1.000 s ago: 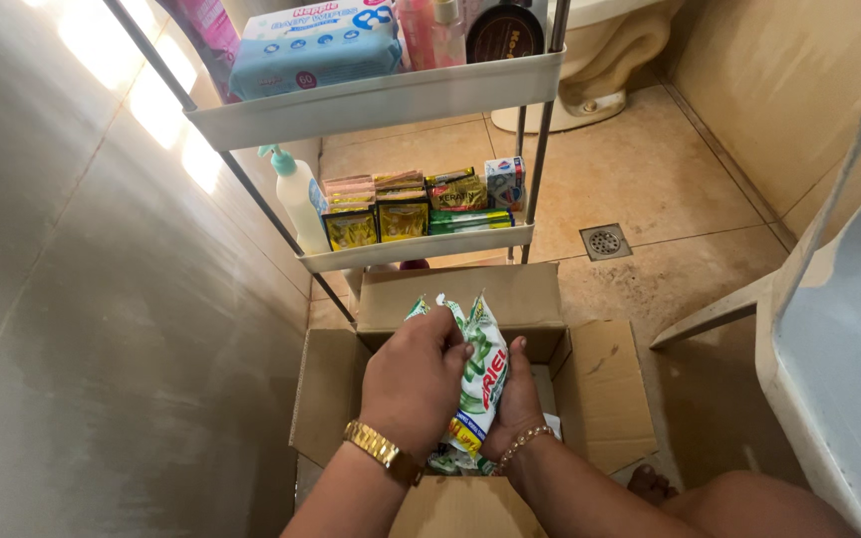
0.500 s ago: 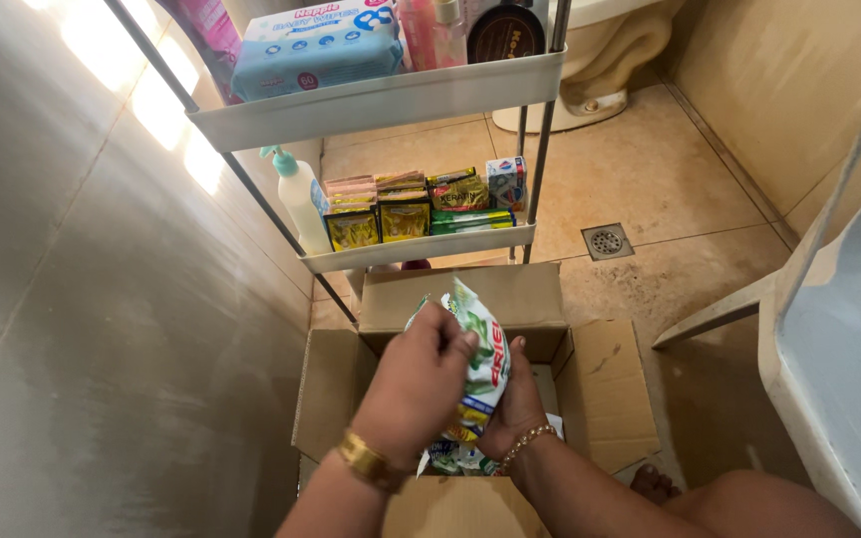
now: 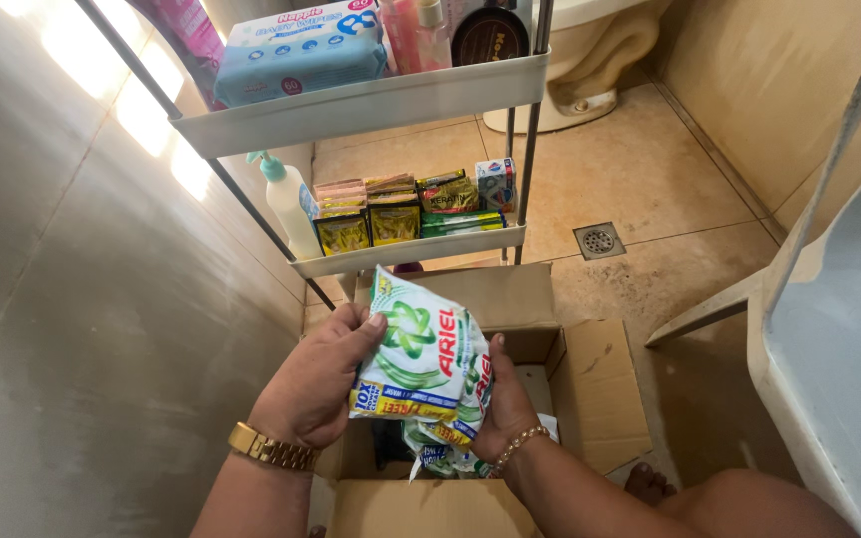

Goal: The person sits on the floor and transfers small packets of laundry detergent and a scrubbing pad from a cardboard box onto the shelves of a rolling cart. They arrange the items neatly on the cart's shelves.

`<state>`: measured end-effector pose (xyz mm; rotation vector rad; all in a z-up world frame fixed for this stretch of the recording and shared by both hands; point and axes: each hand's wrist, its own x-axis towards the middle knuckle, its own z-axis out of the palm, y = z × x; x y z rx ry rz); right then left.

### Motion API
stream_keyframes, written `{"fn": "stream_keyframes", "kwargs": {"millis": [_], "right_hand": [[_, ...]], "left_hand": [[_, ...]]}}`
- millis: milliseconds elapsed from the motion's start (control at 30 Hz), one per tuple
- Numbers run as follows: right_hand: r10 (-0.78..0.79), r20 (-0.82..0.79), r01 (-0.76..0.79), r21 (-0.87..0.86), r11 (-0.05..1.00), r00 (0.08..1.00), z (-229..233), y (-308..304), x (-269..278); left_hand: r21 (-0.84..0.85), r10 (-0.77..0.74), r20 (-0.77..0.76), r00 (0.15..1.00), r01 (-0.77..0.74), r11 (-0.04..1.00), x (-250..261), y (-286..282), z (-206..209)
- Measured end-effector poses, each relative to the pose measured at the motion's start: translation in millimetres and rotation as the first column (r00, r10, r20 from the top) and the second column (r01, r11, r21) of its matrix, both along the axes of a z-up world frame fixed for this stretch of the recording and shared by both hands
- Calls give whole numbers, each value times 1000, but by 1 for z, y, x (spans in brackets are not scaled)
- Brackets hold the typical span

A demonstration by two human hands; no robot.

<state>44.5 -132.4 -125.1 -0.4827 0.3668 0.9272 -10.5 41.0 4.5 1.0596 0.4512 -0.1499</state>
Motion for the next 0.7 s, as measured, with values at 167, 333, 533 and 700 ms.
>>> {"fn": "stream_keyframes", "kwargs": {"millis": [167,333,533,700], "right_hand": [[48,5,-48,-33,998,999,-7,-2,-1],[99,-74,-106,-98,990,992,-13,-6,-1],[98,-162,-119,-125,985,982,-29,-14,3],[-25,-139,2,-163,987,990,-46,-13,9]], "left_hand": [[103,46,-42,998,-42,994,2,-4,-2],[185,76,26,997,-79,980,14,12,3],[385,44,71,997,-68,920,46,64,-33],[918,-26,-5,1000,15,395,85,73,-97]]}}
